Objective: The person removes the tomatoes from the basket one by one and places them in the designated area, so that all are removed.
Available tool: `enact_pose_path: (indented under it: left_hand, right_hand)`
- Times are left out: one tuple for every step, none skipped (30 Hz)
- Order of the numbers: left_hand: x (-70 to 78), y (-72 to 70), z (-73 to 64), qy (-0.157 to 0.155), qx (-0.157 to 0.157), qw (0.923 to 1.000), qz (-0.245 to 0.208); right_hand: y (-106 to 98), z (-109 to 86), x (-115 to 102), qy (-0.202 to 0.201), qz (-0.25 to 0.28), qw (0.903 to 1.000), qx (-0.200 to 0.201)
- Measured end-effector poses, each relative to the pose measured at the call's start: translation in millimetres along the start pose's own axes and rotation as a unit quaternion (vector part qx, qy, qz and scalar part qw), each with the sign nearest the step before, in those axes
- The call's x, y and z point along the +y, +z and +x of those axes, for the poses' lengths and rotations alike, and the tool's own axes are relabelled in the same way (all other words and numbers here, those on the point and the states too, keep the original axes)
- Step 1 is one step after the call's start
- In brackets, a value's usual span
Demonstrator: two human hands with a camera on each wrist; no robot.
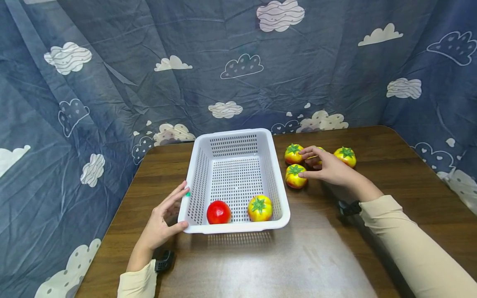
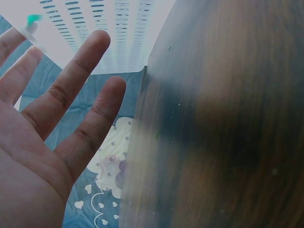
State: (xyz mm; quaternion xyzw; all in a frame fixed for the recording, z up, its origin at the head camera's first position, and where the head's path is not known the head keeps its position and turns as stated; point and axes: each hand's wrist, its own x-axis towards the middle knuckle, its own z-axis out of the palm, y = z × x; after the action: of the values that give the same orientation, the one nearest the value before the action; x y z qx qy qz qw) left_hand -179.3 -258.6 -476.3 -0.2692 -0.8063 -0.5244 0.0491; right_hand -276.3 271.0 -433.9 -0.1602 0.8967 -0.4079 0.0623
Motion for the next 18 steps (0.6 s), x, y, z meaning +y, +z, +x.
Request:
enact_pose_path:
  left_hand:
    - [0.0,-0.1,0.1,0.000,0.000,1.0000,-0.001]
    - [-0.1,-0.2,0.0,0.000,-0.001,1.0000,-0.001]
    - [-0.3,-0.3,0.1,0.000,-0.001,1.0000,-0.002]
    - [-0.7,-0.4,0.0,0.001,-0.001,1.0000,-0.002]
    - [-1.2,-0.5,-0.2,0.002,-0.001,1.0000,-0.002]
    - [-1.5,-0.5,-0.3,0.002,-0.001,1.0000,-0.002]
    - [-1.7,-0.5,-0.4,0.004,-0.001,1.0000,-0.002]
    - [-1.8,-0.4,-0.4,0.004,-0.001,1.0000,-0.002]
    - [-1.9,-0.5,-0.4,0.006,0.000,1.0000,-0.001]
    - [-2.0,-0.4,-0.2,0.007,0.000,1.0000,-0.001]
    - [-1.9,-0.4,-0.1,0.009,0.000,1.0000,0.000]
    - [-1.8,-0.3,0.1,0.010,0.000,1.0000,0.000]
    - [-1.7,-0.2,0.3,0.011,0.000,0.9999,0.000]
    - [-1.9,-0.2,0.4,0.011,0.000,0.9999,0.001]
    - [-2.1,-0.3,0.4,0.012,0.000,0.9999,0.002]
    - [-2.0,-0.2,0.5,0.011,0.000,0.9999,0.002]
    - [-1.9,-0.1,0.5,0.010,0.000,0.9999,0.003]
    - [-1.9,-0.1,0.4,0.009,-0.001,1.0000,0.004]
  right_hand:
    - [-1.7,0.5,-3.8,-0.001,-0.002,1.0000,0.004]
    - [-3.3,1.2,-8.3,-0.001,-0.003,1.0000,0.006]
    - [-4.6,1.7,-13.1,-0.002,-0.005,0.9999,0.009]
    - [-5.6,2.3,-18.2,-0.004,-0.007,0.9999,0.014]
    - [-6.3,3.1,-23.2,-0.006,-0.006,0.9998,0.016]
    - [-6.9,4.2,-28.3,-0.012,-0.008,0.9997,0.018]
    - [-7.3,5.1,-33.4,-0.018,-0.011,0.9996,0.019]
    - [-7.2,6.5,-38.2,-0.024,-0.012,0.9994,0.021]
    - [-6.9,8.0,-43.0,-0.032,-0.015,0.9992,0.021]
    - [-6.4,9.2,-47.8,-0.037,-0.016,0.9990,0.021]
    - [-5.7,10.6,-52.4,-0.043,-0.016,0.9988,0.019]
    - [-4.7,12.1,-57.0,-0.050,-0.015,0.9985,0.018]
    - [-3.5,13.6,-61.4,-0.055,-0.013,0.9983,0.015]
    - [-2.0,15.3,-65.8,-0.059,-0.011,0.9981,0.012]
    - [-0.6,17.0,-70.5,-0.066,-0.012,0.9977,0.006]
    - [1.2,18.7,-75.1,-0.072,-0.008,0.9974,0.001]
    - [3.2,20.6,-79.8,-0.079,-0.008,0.9969,-0.005]
    - [5.3,22.7,-84.5,-0.086,-0.009,0.9962,-0.013]
